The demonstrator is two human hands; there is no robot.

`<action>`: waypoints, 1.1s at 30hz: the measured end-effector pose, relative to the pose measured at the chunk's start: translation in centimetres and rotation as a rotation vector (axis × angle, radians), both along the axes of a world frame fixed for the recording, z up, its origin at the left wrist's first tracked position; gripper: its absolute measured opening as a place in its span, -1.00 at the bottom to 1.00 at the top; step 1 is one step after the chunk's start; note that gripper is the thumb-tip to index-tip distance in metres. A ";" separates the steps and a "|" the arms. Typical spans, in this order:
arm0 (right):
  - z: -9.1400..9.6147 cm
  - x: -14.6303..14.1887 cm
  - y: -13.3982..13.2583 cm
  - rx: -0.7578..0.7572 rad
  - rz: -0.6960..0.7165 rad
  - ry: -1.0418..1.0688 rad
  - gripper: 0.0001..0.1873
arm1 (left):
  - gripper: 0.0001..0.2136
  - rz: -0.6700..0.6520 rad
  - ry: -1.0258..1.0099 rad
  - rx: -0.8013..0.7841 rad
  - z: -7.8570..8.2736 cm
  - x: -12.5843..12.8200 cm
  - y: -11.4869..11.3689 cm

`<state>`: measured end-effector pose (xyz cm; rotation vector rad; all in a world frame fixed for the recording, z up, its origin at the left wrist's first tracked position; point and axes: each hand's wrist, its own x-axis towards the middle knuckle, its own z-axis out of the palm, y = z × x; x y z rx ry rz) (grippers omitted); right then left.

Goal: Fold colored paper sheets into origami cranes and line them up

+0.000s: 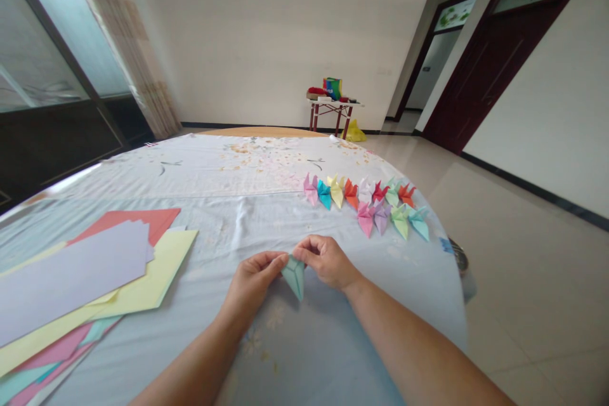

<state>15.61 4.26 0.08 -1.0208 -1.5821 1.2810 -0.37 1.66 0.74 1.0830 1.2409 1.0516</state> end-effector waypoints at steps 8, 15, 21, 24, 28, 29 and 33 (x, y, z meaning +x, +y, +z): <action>0.1 0.0 0.1 -0.027 -0.025 0.078 -0.72 | -0.51 0.070 -0.054 0.032 -0.2 -0.2 0.2; 0.1 0.0 0.1 -0.014 -0.051 0.072 -0.72 | -0.70 0.071 -0.061 0.028 -0.6 -0.3 0.4; -0.1 0.1 0.3 -0.009 -0.082 0.063 -0.73 | -0.69 -0.013 -0.215 0.030 -1.2 -0.4 0.5; -0.1 0.1 0.3 -0.011 -0.098 0.062 -0.74 | -0.69 -0.034 -0.306 0.029 -0.9 -0.2 0.3; 0.0 -0.1 0.1 -0.006 -0.076 0.058 -0.73 | -0.72 0.011 -0.261 -0.004 -1.0 -0.1 0.2; 0.0 -0.1 0.1 -0.004 -0.064 0.054 -0.73 | -0.73 0.024 -0.245 -0.010 -1.0 -0.1 0.2; 0.2 0.0 0.0 0.000 -0.020 0.006 -0.74 | -0.75 0.044 -0.183 0.003 -1.0 0.0 0.2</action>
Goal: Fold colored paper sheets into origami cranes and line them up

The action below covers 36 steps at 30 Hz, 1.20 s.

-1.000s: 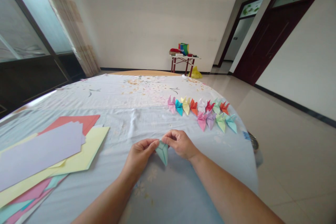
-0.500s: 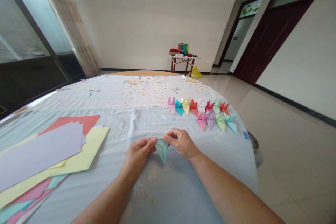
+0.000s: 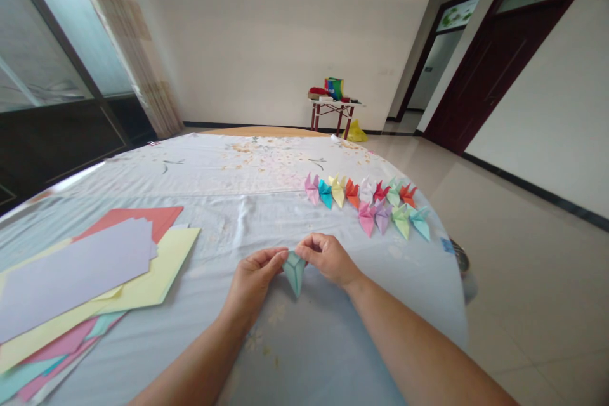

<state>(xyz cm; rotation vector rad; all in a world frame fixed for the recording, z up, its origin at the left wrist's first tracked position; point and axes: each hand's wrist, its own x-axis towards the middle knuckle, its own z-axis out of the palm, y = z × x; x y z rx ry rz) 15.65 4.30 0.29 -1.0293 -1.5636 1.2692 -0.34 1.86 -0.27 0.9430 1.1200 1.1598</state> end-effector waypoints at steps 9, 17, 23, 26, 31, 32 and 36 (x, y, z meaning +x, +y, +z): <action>0.1 -0.1 -0.3 0.010 0.023 -0.047 -0.73 | -0.78 0.013 0.107 0.060 0.8 0.3 -0.4; -0.1 0.6 0.4 -0.080 0.026 0.043 -0.67 | -0.72 -0.024 -0.012 0.052 0.7 -0.3 0.2; -0.2 0.5 0.2 -0.081 0.063 0.016 -0.62 | -0.71 -0.008 -0.082 -0.006 0.3 -0.2 0.3; -0.1 0.7 0.3 -0.048 0.007 0.055 -0.57 | -0.72 0.036 -0.120 -0.015 0.3 -0.1 0.3; -0.1 0.9 0.4 -0.019 -0.086 0.029 -0.60 | -0.73 0.052 -0.146 -0.005 0.3 -0.2 0.4; -0.1 0.9 0.4 -0.028 -0.069 0.026 -0.62 | -0.72 0.044 -0.143 -0.001 0.3 -0.2 0.3; -0.4 0.4 0.2 -0.058 0.013 0.061 -0.65 | -0.68 0.005 -0.117 0.014 0.4 -0.1 0.1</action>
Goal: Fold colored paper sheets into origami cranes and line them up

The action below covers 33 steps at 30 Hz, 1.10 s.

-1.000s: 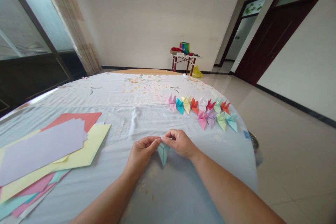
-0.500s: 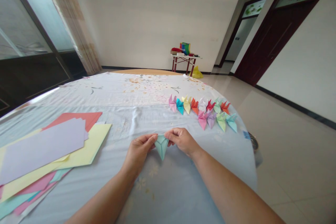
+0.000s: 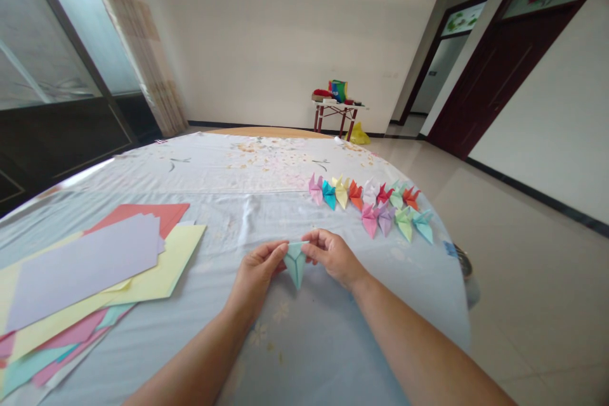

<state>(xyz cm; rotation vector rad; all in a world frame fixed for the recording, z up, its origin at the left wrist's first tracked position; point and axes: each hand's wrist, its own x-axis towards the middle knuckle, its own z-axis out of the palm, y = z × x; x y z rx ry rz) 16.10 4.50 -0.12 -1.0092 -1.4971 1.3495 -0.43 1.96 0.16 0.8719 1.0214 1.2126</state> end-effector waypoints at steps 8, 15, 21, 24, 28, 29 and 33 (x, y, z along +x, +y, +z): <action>-0.2 0.4 0.1 -0.004 0.063 0.042 -0.71 | -0.54 -0.016 0.068 0.076 -0.3 0.1 0.1; -0.1 0.4 -0.1 -0.036 0.106 0.031 -0.70 | -0.56 -0.025 0.132 0.072 0.0 0.2 -0.1; 0.4 0.1 -0.3 0.056 0.000 -0.074 -0.81 | -0.57 -0.098 0.153 0.157 -0.2 0.8 -0.3; 0.5 0.0 -0.3 0.071 -0.018 -0.080 -0.78 | -0.56 -0.111 0.182 0.163 -0.6 0.8 -0.2; 0.4 0.0 -0.4 0.035 -0.005 -0.034 -0.75 | -0.61 -0.111 0.186 0.158 -0.4 0.8 -0.2; 0.4 0.0 -0.4 0.031 -0.002 -0.025 -0.75 | -0.63 -0.107 0.175 0.164 -0.2 0.8 -0.3; 0.7 0.0 -0.3 0.036 -0.015 0.017 -0.76 | -0.65 -0.142 0.095 0.149 0.7 0.7 -0.6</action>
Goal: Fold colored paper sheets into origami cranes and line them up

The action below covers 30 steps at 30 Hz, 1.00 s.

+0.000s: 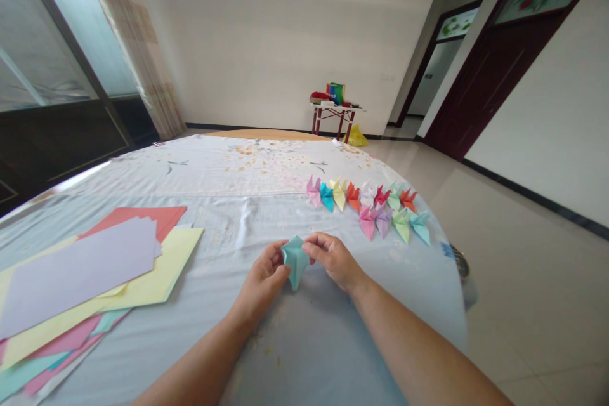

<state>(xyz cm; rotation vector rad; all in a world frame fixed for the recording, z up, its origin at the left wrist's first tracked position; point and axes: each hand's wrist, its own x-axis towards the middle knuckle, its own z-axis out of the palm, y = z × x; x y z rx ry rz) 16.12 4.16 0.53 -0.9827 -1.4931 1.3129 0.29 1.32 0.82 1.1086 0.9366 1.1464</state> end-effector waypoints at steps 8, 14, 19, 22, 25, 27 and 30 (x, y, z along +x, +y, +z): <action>-0.4 0.0 0.2 -0.099 0.019 0.163 -0.73 | -0.69 -0.010 -0.063 -0.077 -0.3 -0.1 -0.1; -0.8 -0.1 0.6 -0.085 0.005 0.110 -0.67 | -0.69 -0.001 0.029 -0.079 -1.2 -0.2 0.5; -1.1 -0.4 0.5 0.079 -0.148 -0.097 -0.58 | -0.72 0.059 0.125 -0.065 -1.4 0.0 0.6; -0.9 -0.8 0.1 0.146 -0.287 -0.216 -0.54 | -0.75 0.103 0.203 0.007 -1.1 0.2 0.3; -0.8 -1.2 -0.3 0.188 -0.304 -0.308 -0.60 | -0.77 0.121 0.242 0.053 -0.8 0.3 0.1; -0.8 -1.3 -0.4 0.208 -0.265 -0.324 -0.68 | -0.76 0.115 0.193 0.004 -0.7 0.3 0.1; -1.0 -1.1 -0.3 0.168 -0.196 -0.240 -0.70 | -0.73 0.118 0.023 -0.115 -0.8 0.2 0.3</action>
